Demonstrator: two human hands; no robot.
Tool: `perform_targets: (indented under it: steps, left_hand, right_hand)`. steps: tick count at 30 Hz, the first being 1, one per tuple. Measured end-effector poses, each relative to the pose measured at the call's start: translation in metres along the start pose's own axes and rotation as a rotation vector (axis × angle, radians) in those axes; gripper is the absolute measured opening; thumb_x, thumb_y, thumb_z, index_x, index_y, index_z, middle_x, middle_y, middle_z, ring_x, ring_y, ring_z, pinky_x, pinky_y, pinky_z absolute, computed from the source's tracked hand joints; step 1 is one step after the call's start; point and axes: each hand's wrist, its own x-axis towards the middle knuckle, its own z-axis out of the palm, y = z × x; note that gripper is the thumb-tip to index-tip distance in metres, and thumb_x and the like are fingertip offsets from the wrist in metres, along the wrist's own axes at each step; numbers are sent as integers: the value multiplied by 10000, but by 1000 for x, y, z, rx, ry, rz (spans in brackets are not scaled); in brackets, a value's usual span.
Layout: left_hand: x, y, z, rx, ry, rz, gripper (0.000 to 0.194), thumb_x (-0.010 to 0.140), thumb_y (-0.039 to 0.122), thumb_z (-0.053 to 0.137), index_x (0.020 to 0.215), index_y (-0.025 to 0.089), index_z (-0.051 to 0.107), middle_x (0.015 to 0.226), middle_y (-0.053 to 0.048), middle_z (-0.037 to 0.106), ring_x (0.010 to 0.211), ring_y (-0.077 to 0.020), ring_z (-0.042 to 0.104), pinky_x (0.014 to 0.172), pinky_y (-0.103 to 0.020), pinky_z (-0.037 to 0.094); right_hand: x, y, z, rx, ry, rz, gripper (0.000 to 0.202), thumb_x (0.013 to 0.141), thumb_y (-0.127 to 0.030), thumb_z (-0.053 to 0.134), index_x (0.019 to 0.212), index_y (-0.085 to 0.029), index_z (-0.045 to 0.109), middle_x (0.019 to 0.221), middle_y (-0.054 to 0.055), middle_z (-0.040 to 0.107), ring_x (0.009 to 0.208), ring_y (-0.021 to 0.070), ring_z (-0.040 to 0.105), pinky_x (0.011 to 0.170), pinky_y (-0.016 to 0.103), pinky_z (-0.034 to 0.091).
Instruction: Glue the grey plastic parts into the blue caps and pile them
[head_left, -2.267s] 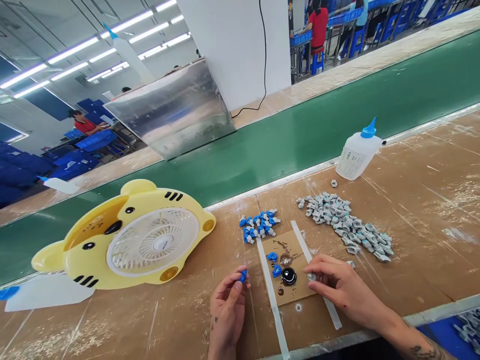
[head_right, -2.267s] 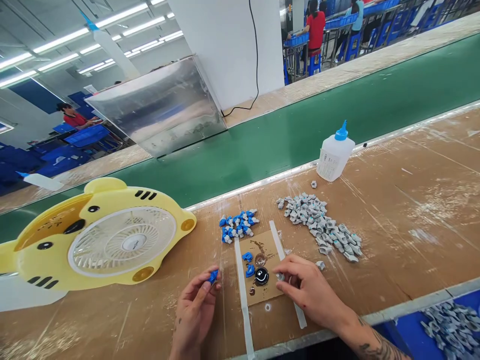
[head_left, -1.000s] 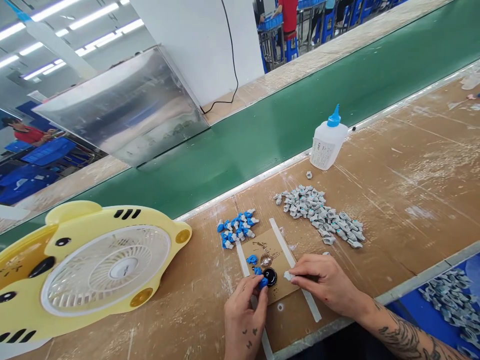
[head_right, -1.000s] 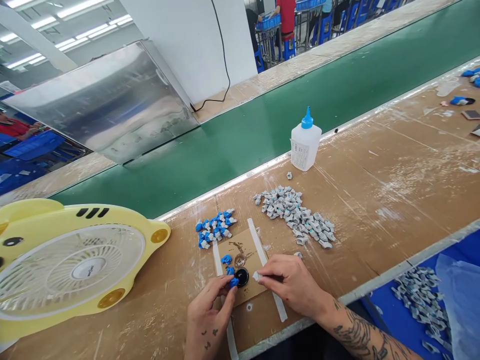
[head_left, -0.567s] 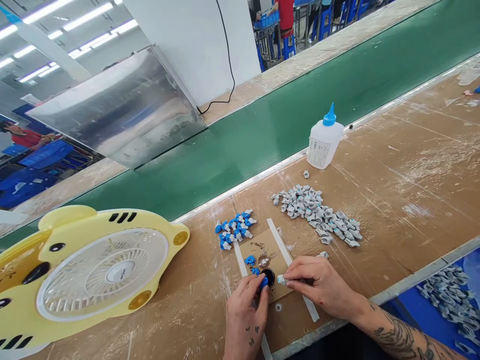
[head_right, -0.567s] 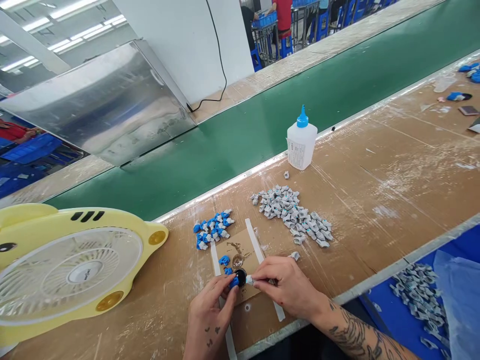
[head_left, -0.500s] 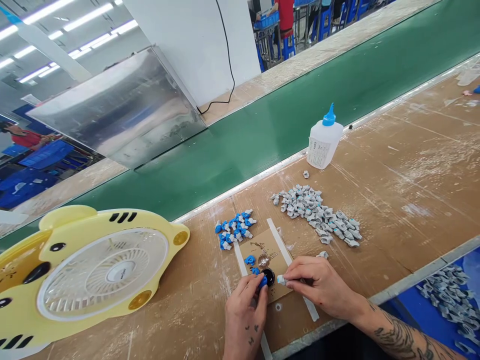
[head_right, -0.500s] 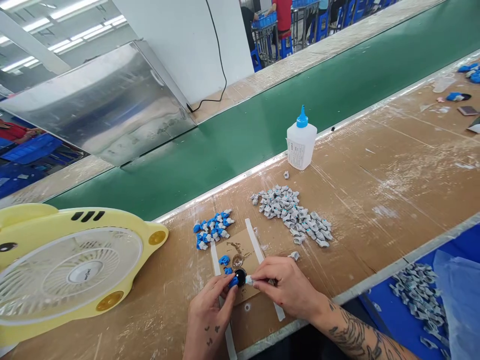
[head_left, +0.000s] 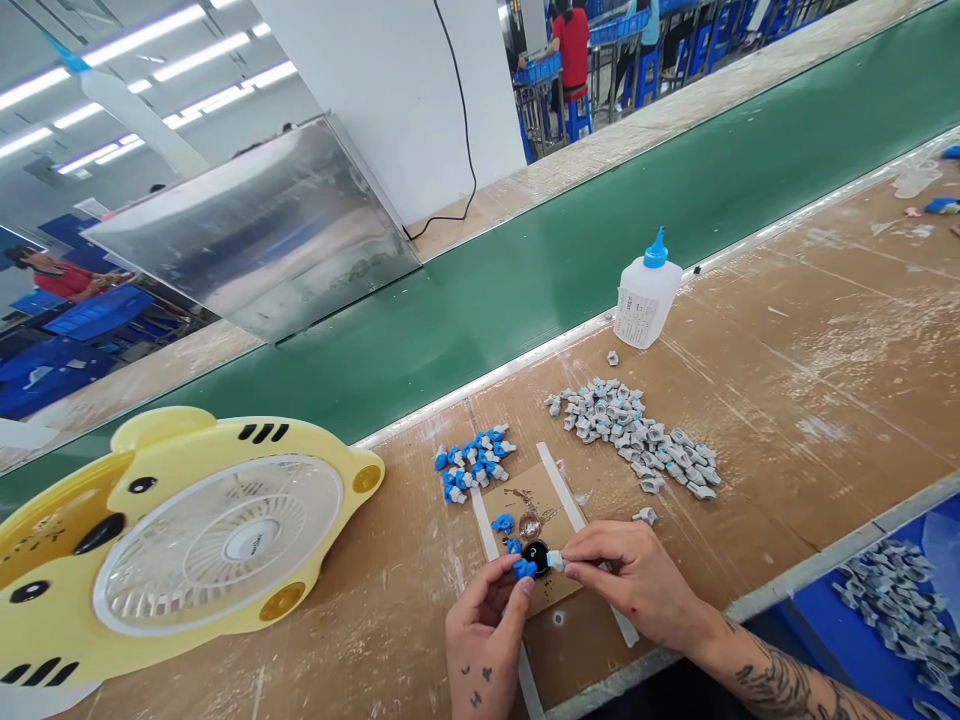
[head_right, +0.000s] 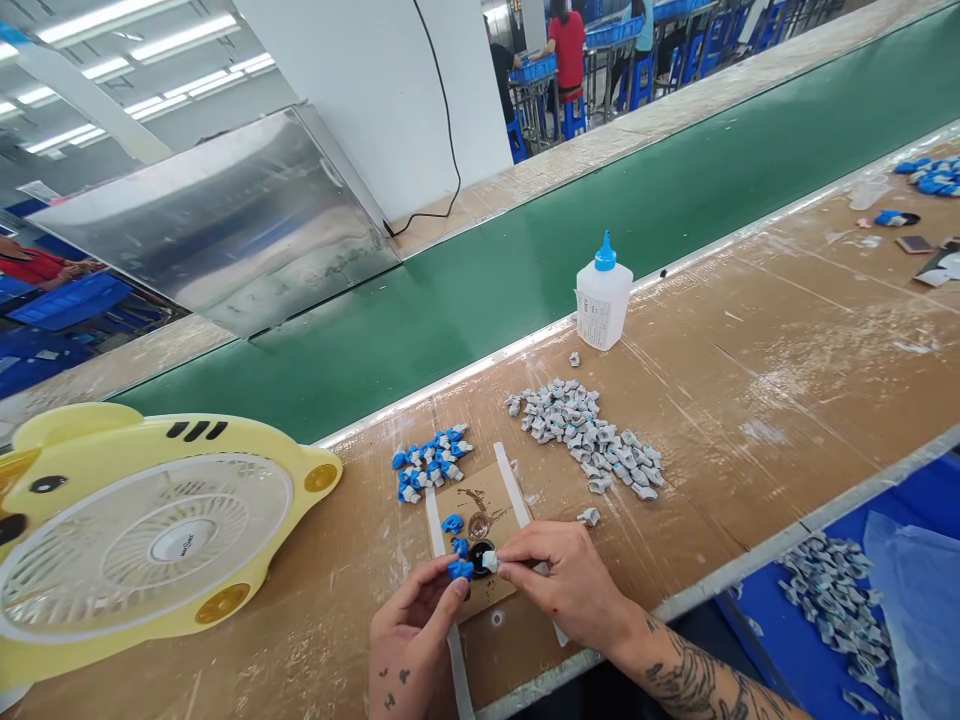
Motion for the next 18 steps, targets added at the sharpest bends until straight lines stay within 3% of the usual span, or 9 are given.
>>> perform_targets:
  steps: [2,5,11,18]
  left_hand:
    - [-2,-3,2,-149,-6,-153,366,548,480,896,757,195,802,752,-91,810,705,-257,772,654,-314,634]
    - [-3,-5,6,-286,-64,-259,391,537,477,921,767,185,797,763,-92,807,722,-247,763,661,-305,621]
    - [-6,3,11,-455,-111,-296,366,542,445,942,746,179,795,715,-69,783,646,-178,706,628,-257,580]
    - [-4,15,10,-486,-155,-284,373,495,450,949,691,175,791,592,-35,729,540,-137,645,564,-227,540]
  right_hand:
    - [1,-1,5,6,30,-26,263,946,-397,654,857,-213,819,797,52,790,705,153,731,681,208,574]
    - [1,-3,13,-15,63,-82,252,952,-386,653,869,-218,821,790,51,792,696,149,738,682,201,586]
    - [0,-8,18,-144,109,-299,233,987,-296,608,908,-191,801,793,58,783,691,137,735,669,179,587]
    - [10,-18,9,-232,-50,-333,340,1015,-374,559,839,-195,788,739,49,770,657,133,724,642,181,569]
